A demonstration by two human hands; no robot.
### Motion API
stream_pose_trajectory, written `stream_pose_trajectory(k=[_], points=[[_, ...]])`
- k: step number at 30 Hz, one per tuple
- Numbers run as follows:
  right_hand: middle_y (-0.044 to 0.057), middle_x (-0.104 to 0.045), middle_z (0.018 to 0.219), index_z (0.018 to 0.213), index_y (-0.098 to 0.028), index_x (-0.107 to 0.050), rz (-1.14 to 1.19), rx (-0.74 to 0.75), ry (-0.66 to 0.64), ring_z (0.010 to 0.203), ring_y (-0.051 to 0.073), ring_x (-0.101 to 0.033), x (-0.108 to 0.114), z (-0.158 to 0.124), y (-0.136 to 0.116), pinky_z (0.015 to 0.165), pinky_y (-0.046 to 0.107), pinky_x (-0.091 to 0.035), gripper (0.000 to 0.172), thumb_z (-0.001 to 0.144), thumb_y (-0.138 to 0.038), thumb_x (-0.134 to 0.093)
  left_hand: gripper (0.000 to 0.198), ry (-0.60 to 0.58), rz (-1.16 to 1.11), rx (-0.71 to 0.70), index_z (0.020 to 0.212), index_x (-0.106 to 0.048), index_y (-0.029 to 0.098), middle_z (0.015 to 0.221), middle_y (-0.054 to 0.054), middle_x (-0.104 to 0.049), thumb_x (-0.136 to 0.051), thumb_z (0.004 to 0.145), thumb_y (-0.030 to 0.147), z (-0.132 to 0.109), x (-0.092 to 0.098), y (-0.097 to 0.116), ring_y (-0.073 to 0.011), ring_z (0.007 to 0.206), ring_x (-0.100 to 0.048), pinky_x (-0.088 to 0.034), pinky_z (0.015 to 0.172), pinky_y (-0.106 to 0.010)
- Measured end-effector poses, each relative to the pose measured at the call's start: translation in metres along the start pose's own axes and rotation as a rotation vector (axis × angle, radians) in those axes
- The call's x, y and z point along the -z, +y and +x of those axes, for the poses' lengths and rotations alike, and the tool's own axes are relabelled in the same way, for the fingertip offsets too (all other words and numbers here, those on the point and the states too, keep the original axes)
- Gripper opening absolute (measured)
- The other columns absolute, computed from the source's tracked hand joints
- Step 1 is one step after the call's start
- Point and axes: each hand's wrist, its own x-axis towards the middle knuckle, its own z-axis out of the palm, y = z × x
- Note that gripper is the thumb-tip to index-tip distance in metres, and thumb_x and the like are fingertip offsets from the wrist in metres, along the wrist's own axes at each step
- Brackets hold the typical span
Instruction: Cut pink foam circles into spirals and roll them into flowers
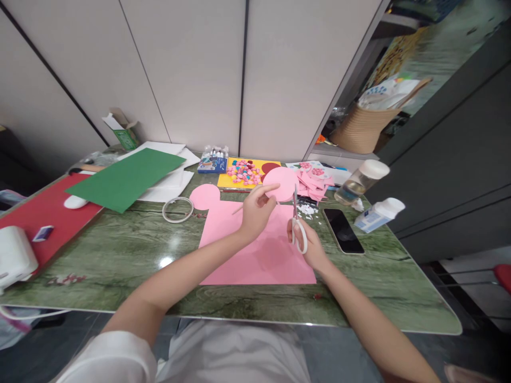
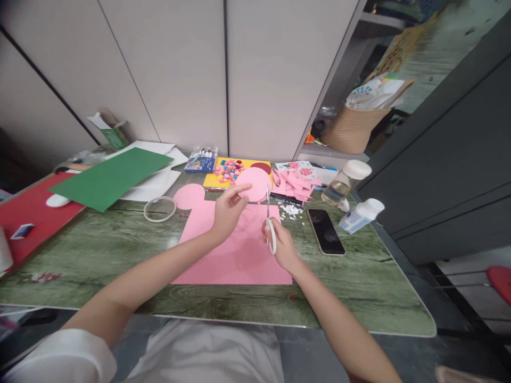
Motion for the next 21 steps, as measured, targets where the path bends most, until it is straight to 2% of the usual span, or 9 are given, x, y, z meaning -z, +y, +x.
stream_pose_trajectory(k=[5,11,21], points=[[-0.002,-0.045,0.063,0.077,-0.020,-0.046,0.017,-0.024,-0.011,0.056,0.012,-0.042,-0.0007,-0.0004,0.0004,0.056,0.026,-0.033,0.032,0.091,-0.047,-0.033,0.027,0.021,0.017,-0.006,0.101,-0.063,0.021,0.099,-0.005,-0.062,-0.057,0.075,0.016,0.0003,-0.0004,-0.0009,-0.0138,0.081,-0.054,-0.045,0.072,-0.026],[-0.002,-0.045,0.062,0.077,-0.021,-0.046,0.016,-0.016,-0.006,0.057,0.013,-0.042,-0.0013,-0.0003,-0.0011,0.057,0.027,-0.033,0.032,0.090,-0.048,-0.034,0.028,0.016,0.016,-0.013,0.100,-0.063,0.020,0.099,-0.005,-0.061,-0.057,0.074,0.013,-0.0003,-0.0011,0.0000,-0.0140,0.083,-0.054,-0.045,0.070,-0.025],[-0.001,-0.045,0.066,0.078,-0.020,-0.046,-0.004,0.037,0.019,0.061,0.013,-0.042,0.0008,0.0000,-0.0025,0.061,0.028,-0.033,0.030,0.092,-0.044,-0.032,0.028,-0.023,0.042,-0.001,0.099,-0.063,0.020,0.090,-0.004,-0.060,-0.056,0.073,0.012,-0.0030,-0.0029,-0.0007,-0.0121,0.074,-0.052,-0.043,0.065,-0.023]])
